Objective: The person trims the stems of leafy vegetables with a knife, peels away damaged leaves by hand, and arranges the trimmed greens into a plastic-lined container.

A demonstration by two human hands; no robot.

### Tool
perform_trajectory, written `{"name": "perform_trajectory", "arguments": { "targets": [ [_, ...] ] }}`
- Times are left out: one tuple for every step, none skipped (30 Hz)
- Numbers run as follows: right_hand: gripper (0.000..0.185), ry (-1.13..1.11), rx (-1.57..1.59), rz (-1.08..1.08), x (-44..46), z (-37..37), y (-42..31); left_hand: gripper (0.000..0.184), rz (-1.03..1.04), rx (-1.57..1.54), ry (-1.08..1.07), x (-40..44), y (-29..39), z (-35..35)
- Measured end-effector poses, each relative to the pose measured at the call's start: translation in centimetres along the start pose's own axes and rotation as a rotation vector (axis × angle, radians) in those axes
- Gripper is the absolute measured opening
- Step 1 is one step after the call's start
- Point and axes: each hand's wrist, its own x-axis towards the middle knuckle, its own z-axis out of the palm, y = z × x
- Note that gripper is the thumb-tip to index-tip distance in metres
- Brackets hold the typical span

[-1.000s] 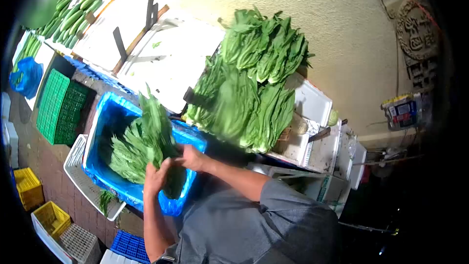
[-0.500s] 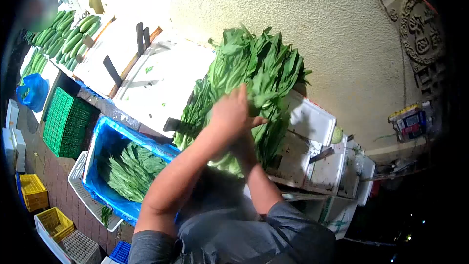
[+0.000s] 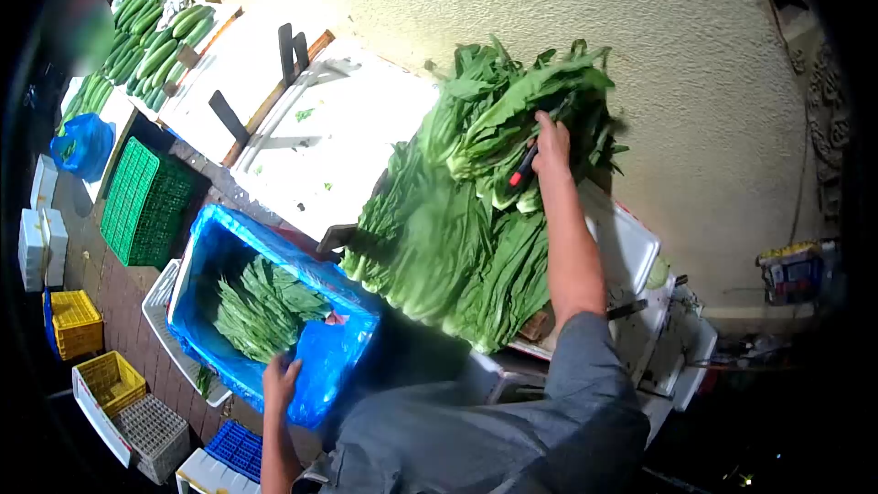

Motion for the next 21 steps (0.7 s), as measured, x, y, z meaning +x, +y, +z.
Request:
{"name": "perform_trajectory", "arguments": {
  "targets": [
    [0.035, -0.032, -0.103, -0.014, 1.7, 1.0, 0.0, 0.051, -0.014, 0.105, 0.089, -0.8, -6.1, 0.5],
    [0.035, -0.053, -0.284, -0.038, 4.1, 2.4, 0.7, 0.049, -0.151, -0.047, 0.196, -2.6, -10.3, 1.2],
    [0.036, -0.074, -0.466, -0.062, 6.1, 3.7, 1.6, 0.044, -0.233, -0.136, 0.225, -4.1, -15.5, 1.9],
    [0.036, -0.067, -0.502, -0.089, 6.3, 5.3, 2.5, 0.038, -0.316, -0.225, 0.252, -5.8, -19.9, 2.4],
    [0.038, -0.026, -0.656, -0.137, 7.6, 6.7, 4.1, 0.034, -0.403, -0.353, 0.224, -7.9, -22.9, 2.7],
    [0.038, -0.036, -0.770, -0.085, 8.1, 7.8, 4.9, 0.030, -0.487, -0.483, 0.198, -9.8, -25.2, 3.0],
    [0.039, -0.049, -0.881, -0.034, 8.5, 9.0, 5.6, 0.027, -0.569, -0.614, 0.174, -11.1, -26.4, 3.3],
    [0.039, -0.103, -1.018, 0.016, 8.8, 9.9, 5.7, 0.026, -0.611, -0.647, 0.218, -12.0, -27.1, 3.7],
    [0.036, -0.050, -1.008, -0.021, 8.8, 10.5, 5.9, 0.025, -0.661, -0.683, 0.267, -13.2, -27.9, 4.3],
    [0.035, -0.071, -0.987, -0.043, 8.9, 10.5, 6.3, 0.026, -0.717, -0.721, 0.320, -15.0, -28.5, 4.9],
    [0.034, -0.096, -0.969, -0.067, 9.5, 10.3, 6.6, 0.026, -0.723, -0.768, 0.336, -16.4, -28.4, 5.2],
    [0.035, -0.100, -0.959, -0.046, 10.0, 10.0, 6.8, 0.026, -0.726, -0.815, 0.346, -16.3, -24.9, 4.2],
    [0.036, -0.094, -0.944, -0.032, 10.2, 10.1, 6.6, 0.025, -0.716, -0.866, 0.352, -16.1, -23.0, 4.2],
    [0.042, 0.025, -0.936, -0.044, 9.9, 10.3, 7.2, 0.024, -0.662, -0.898, 0.361, -15.6, -25.2, 4.8],
    [0.047, 0.003, -0.922, -0.069, 9.9, 10.0, 7.2, 0.018, -0.600, -1.025, 0.352, -14.6, -27.2, 5.7],
    [0.047, -0.015, -0.940, -0.083, 10.2, 9.7, 7.3, 0.019, -0.584, -1.004, 0.343, -13.9, -26.9, 5.8],
    [0.048, -0.033, -0.959, -0.093, 10.3, 9.3, 7.3, 0.021, -0.570, -0.981, 0.334, -12.6, -24.9, 5.1],
    [0.048, -0.024, -0.930, -0.098, 9.6, 9.0, 7.1, 0.021, -0.585, -0.949, 0.351, -11.5, -23.7, 4.6],
    [0.048, -0.018, -0.900, -0.106, 8.2, 8.7, 6.3, 0.022, -0.599, -0.920, 0.368, -10.4, -22.6, 4.3],
    [0.049, -0.014, -0.869, -0.120, 7.1, 8.5, 5.7, 0.024, -0.611, -0.896, 0.388, -9.4, -21.6, 4.3],
    [0.049, -0.020, -0.796, -0.107, 7.5, 7.8, 5.9, 0.028, -0.583, -0.890, 0.373, -8.7, -21.5, 4.2]
  ]
}}
